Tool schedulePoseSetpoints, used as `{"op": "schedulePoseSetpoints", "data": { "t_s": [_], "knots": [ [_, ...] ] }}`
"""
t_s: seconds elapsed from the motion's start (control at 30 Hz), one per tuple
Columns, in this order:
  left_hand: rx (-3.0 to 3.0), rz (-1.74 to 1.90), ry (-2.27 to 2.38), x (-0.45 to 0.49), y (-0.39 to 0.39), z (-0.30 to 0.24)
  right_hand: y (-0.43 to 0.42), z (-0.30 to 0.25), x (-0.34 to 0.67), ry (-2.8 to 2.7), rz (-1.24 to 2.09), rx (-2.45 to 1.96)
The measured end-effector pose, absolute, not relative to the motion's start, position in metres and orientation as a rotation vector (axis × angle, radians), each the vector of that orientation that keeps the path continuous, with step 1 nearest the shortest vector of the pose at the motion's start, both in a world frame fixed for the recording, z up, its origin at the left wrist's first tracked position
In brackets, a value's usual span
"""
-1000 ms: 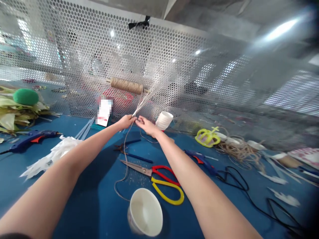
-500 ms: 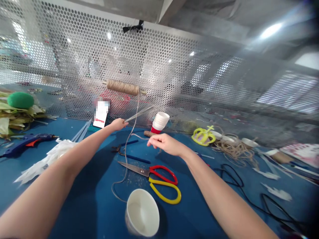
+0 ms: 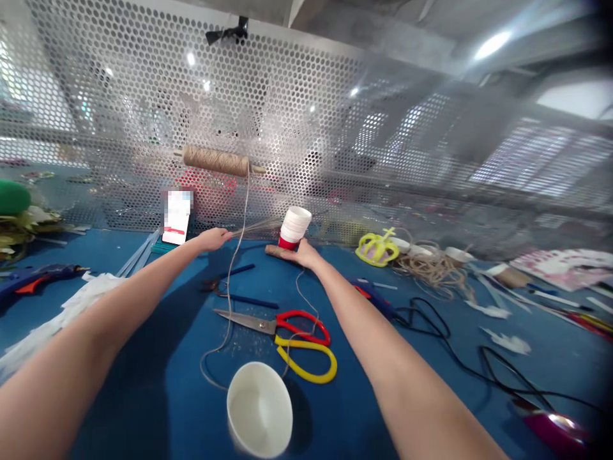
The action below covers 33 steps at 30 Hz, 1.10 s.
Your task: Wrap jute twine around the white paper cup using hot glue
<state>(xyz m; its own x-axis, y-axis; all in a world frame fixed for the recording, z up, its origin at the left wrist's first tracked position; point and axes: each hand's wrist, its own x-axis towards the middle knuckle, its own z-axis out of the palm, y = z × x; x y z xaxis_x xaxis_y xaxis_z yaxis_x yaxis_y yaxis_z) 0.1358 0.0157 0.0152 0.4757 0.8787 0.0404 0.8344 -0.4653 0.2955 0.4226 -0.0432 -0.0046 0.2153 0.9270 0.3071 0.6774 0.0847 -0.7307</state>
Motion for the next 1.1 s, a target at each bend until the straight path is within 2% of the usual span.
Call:
{"op": "schedulePoseSetpoints", "data": {
  "t_s": [0.17, 0.37, 0.73, 1.1],
  "knots": [
    [2.48, 0.23, 1.509, 0.136, 0.022, 0.008, -0.031, -0.005, 0.419, -1.464, 0.464, -1.636],
    [2.483, 0.148, 1.515, 0.141, 0.024, -0.004, -0.011, 0.002, 0.413, -1.261, 0.355, -1.648],
    [2.548, 0.195, 1.605, 0.145, 0.026, -0.013, -0.06, 0.004, 0.433, -1.376, 0.523, -1.446],
    [2.672, 0.173, 1.52, 0.151, 0.003, -0.017, -0.06, 0.019, 0.448, -1.199, 0.334, -1.474]
  ]
}}
